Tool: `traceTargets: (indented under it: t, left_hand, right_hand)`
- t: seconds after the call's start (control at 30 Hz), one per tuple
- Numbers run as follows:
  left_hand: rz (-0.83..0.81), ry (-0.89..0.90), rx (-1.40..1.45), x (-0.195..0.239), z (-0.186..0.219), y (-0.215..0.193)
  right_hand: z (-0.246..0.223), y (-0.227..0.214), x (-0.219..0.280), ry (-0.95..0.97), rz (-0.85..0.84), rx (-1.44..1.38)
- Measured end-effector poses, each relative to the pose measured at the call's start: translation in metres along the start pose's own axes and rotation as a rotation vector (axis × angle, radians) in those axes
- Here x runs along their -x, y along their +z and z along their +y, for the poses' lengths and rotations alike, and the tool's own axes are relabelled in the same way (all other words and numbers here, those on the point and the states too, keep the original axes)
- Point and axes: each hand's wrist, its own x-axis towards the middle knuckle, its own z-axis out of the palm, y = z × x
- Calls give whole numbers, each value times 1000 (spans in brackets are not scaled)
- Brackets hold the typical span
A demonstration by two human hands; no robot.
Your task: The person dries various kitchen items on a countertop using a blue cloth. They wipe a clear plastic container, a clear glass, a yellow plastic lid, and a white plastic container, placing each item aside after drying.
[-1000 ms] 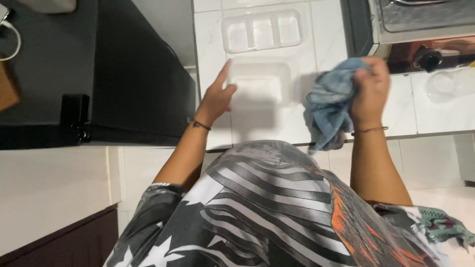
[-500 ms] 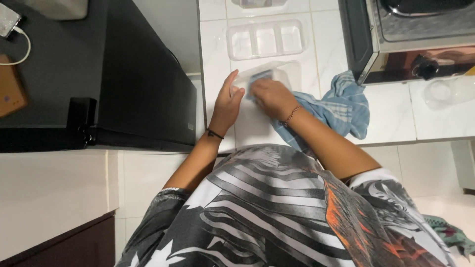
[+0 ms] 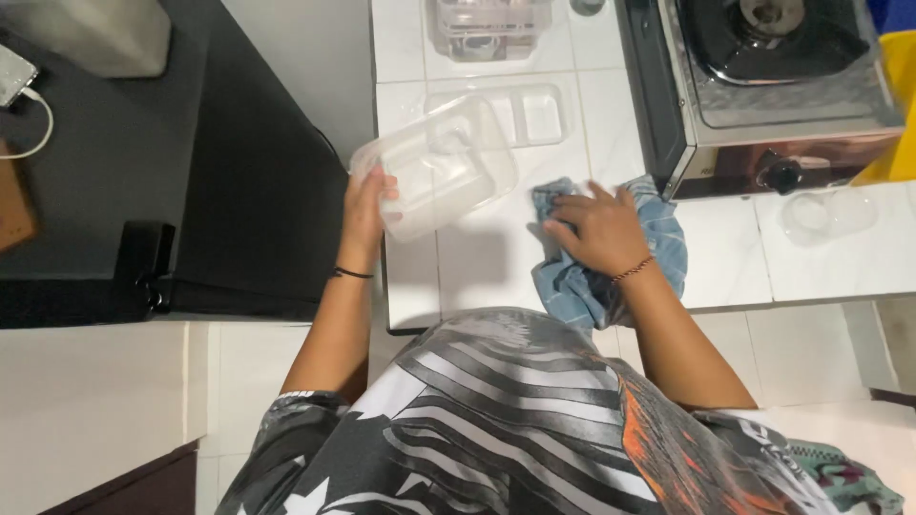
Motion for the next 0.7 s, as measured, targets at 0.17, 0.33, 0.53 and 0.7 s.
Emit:
traceTargets:
  t: [0.17,0.33,0.53,0.7]
  left_hand:
    - [-39,-107,-69,5,18,10]
    - [-219,50,-212,-9,-21,17]
    - [-264,-142,-204,11,48,37]
    - [-112,629,-456,-71,7,23]
  right_hand:
    - [-13,-24,-23,195,-10,-135]
    - [-11,-3,-36,553,-199,-727]
    - [7,10,-42,649,-329,-633]
    - [36,-4,-39,722,-324,-730]
